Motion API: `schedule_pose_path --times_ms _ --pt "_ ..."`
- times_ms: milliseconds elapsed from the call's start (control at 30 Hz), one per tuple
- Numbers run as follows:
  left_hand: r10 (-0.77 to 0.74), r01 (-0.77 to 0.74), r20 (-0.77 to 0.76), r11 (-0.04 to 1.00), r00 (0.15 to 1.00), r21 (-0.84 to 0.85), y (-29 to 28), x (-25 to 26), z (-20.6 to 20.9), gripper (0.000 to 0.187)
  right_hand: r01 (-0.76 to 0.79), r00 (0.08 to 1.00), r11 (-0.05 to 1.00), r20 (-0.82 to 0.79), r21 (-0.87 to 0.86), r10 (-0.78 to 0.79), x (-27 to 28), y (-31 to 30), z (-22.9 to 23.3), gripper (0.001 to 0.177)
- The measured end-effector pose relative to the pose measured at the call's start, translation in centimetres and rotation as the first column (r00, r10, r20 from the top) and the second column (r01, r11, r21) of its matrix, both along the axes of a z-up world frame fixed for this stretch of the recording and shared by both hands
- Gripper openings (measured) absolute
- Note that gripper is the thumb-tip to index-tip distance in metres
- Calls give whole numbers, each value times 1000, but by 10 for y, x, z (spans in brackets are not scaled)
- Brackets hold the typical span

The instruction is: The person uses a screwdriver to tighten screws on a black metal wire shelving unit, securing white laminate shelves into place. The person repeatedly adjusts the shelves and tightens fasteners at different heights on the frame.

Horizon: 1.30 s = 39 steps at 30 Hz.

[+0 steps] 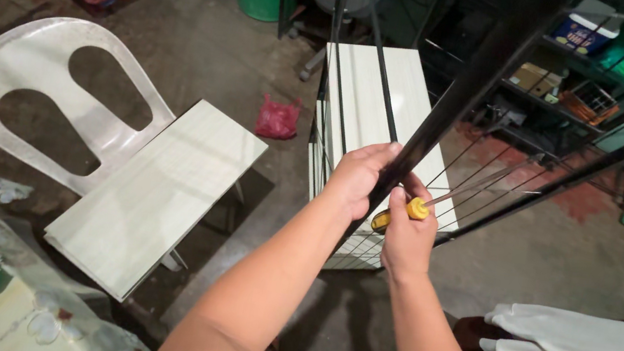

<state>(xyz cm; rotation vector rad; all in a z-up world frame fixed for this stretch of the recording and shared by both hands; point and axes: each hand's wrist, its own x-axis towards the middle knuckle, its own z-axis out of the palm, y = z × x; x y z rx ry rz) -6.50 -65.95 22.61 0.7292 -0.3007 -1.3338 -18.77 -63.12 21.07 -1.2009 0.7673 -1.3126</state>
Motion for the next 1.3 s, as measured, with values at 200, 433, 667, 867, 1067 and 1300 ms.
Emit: schedule_pose_path --times_ms 200,433,667,867,1067,1300 --pt "68 -73 61 994 996 84 -3 -6 11 24 -4 999 1000 -54 21 5 2 -5 6 43" --pt "102 -105 47 991 994 82 -8 -5 17 20 5 996 995 -92 98 4 4 -13 9 43" --pt "103 -107 48 991 993 75 -13 -1 9 22 -25 993 998 -114 53 31 -1 -21 -1 36" --pt "114 -147 218 979 969 138 -14 2 15 28 -51 990 995 -129 83 61 -6 -30 -3 33" --pt "215 -277 354 951 910 136 -15 -11 27 28 -101 989 993 -106 55 106 -7 -32 -1 32" --pt "163 -208 276 968 947 142 -10 -4 30 29 -53 931 990 -352 131 96 -17 -24 35 33"
